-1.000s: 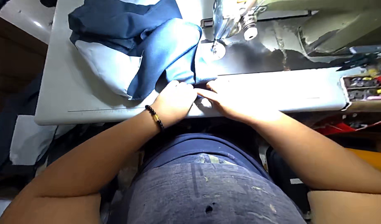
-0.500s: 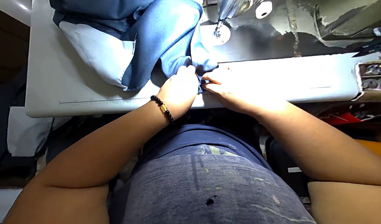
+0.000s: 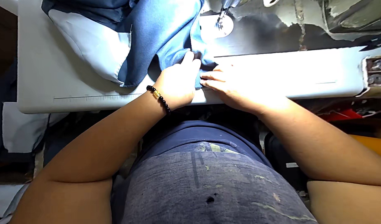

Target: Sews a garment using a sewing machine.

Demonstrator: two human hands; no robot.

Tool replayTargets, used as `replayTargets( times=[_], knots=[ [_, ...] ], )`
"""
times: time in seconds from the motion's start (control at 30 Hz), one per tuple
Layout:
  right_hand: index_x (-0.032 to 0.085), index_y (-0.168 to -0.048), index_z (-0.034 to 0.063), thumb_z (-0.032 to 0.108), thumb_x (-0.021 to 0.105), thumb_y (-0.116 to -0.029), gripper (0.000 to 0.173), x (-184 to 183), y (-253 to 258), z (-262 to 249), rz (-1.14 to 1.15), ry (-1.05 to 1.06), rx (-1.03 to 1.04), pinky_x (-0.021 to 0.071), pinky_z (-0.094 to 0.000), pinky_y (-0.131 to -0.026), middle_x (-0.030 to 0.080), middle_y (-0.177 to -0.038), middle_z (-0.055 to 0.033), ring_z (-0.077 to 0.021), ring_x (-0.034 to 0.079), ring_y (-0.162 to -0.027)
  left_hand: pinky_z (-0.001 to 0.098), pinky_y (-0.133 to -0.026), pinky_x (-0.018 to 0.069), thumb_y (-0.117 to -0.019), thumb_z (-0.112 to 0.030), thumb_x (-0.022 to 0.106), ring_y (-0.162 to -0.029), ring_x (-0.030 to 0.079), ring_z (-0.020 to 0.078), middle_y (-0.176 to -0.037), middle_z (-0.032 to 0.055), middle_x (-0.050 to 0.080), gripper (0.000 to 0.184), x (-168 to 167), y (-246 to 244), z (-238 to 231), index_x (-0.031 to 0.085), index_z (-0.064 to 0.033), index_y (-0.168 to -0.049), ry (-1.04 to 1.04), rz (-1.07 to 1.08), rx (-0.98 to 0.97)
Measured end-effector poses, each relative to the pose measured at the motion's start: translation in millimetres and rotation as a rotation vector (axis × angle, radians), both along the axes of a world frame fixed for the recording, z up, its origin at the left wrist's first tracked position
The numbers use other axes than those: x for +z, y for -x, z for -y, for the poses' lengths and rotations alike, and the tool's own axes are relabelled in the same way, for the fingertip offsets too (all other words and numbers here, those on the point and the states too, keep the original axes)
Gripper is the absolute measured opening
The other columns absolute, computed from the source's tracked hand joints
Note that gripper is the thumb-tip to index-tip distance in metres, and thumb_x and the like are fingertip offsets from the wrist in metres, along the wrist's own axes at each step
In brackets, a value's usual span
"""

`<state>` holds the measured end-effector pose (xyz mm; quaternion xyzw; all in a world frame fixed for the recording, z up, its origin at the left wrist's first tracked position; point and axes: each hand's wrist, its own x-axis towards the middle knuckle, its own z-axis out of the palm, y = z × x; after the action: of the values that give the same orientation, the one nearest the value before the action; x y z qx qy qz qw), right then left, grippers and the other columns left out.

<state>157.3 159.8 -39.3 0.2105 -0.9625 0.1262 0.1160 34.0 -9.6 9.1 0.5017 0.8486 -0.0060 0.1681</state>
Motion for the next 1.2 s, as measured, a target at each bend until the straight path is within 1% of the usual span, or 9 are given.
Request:
replayTargets(
  times=[0.13,0.2,0.3,0.43,0.57,0.73,0.83,1.07,1.2],
  knots=[
    [0.074,-0.117,0.0044,0.004,0.046,-0.1006,0.033,-6.3,-0.9,-0.8,-0.041,0.043,-0.011,0.0468,-0.047,-0.092,0.072,-0.127,-0.0097,-0.0314,0.065,-0.112,0.0486,-0.086,0.0556,-0.0978,-0.019,0.056,-0.11,0.063,0.0367,-0.136,0.0222,0.051,0.053,-3.8,-7.2,11.1,0.049,0.0038,-0.145,-0.069,0.044,-0.025],
    [0.075,-0.113,0.004,0.009,0.047,-0.1017,0.031,-6.9,0.0,-1.0,-0.043,0.062,-0.009,0.0467,-0.0475,-0.091,0.072,-0.124,-0.0103,-0.0314,0.065,-0.111,0.0488,-0.091,0.0535,-0.0962,-0.026,0.058,-0.118,0.059,0.037,-0.13,0.0204,0.058,0.049,-14.5,-9.3,22.1,0.059,0.0021,-0.136,-0.215,0.047,-0.04],
    [0.074,-0.105,0.0048,0.019,0.05,-0.1039,0.028,-7.9,4.2,-3.5,-0.035,0.115,0.011,0.0475,-0.0474,-0.086,0.07,-0.108,-0.0123,-0.0301,0.065,-0.103,0.0469,-0.089,0.0547,-0.0991,-0.023,0.059,-0.111,0.063,0.0355,-0.116,0.0183,0.066,0.026,-31.5,-10.1,33.5,0.069,-0.0002,-0.106,-0.442,0.012,-0.063],
    [0.076,-0.097,0.0042,0.019,0.058,-0.0997,0.023,-17.0,14.3,-7.6,-0.026,0.314,0.01,0.0462,-0.0429,-0.084,0.068,-0.095,-0.0123,-0.0263,0.064,-0.094,0.0418,-0.087,0.0537,-0.1009,-0.016,0.054,-0.102,0.065,0.0308,-0.103,0.0157,0.066,0.025,-34.8,-10.6,36.7,0.073,-0.0012,-0.094,-0.528,0.014,-0.007],
    [0.076,-0.092,0.0048,0.018,0.057,-0.1001,0.025,-13.3,22.2,-9.5,0.074,0.425,-0.049,0.0435,-0.0374,-0.088,0.068,-0.094,-0.0098,-0.0217,0.061,-0.097,0.0413,-0.08,0.0531,-0.101,-0.016,0.055,-0.09,0.065,0.0286,-0.086,0.0127,0.063,0.025,-34.0,-9.0,36.1,0.073,-0.0028,-0.091,-0.536,-0.003,0.036],
    [0.073,-0.088,0.0036,0.019,0.056,-0.0979,0.024,-12.4,22.9,-4.0,0.098,0.463,-0.126,0.0419,-0.036,-0.087,0.065,-0.093,-0.0115,-0.0217,0.06,-0.098,0.0446,-0.078,0.055,-0.0975,-0.014,0.062,-0.086,0.068,0.0284,-0.086,0.0124,0.069,0.015,-31.3,-10.3,34.2,0.07,-0.0026,-0.103,-0.53,0.026,0.082],
    [0.073,-0.087,0.0028,0.02,0.058,-0.0967,0.025,-12.7,22.7,0.8,0.081,0.456,-0.193,0.0426,-0.037,-0.085,0.066,-0.092,-0.0126,-0.0232,0.06,-0.097,0.0446,-0.077,0.0548,-0.0969,-0.013,0.062,-0.086,0.068,0.0292,-0.085,0.0131,0.068,0.014,-32.2,-10.2,32.5,0.07,-0.0021,-0.099,-0.526,0.014,0.07],
    [0.069,-0.095,0.003,0.016,0.058,-0.0946,0.017,-14.6,19.4,12.2,0.002,0.384,-0.24,0.0461,-0.0435,-0.08,0.066,-0.088,-0.014,-0.0285,0.064,-0.089,0.0419,-0.077,0.0571,-0.0994,-0.011,0.057,-0.091,0.07,0.0316,-0.094,0.0156,0.07,0.021,-44.7,-8.3,35.0,0.077,-0.0033,-0.101,-0.581,-0.133,-0.09],
    [0.074,-0.098,0.0031,0.009,0.053,-0.1016,0.022,-18.4,16.8,9.7,-0.162,0.244,-0.112,0.0493,-0.039,-0.072,0.063,-0.084,-0.0131,-0.0274,0.063,-0.082,0.0422,-0.08,0.0564,-0.0994,-0.022,0.058,-0.096,0.068,0.0328,-0.104,0.0173,0.07,0.027,-48.7,-2.1,38.2,0.076,-0.0015,-0.101,-0.631,-0.109,-0.178]
  ],
)
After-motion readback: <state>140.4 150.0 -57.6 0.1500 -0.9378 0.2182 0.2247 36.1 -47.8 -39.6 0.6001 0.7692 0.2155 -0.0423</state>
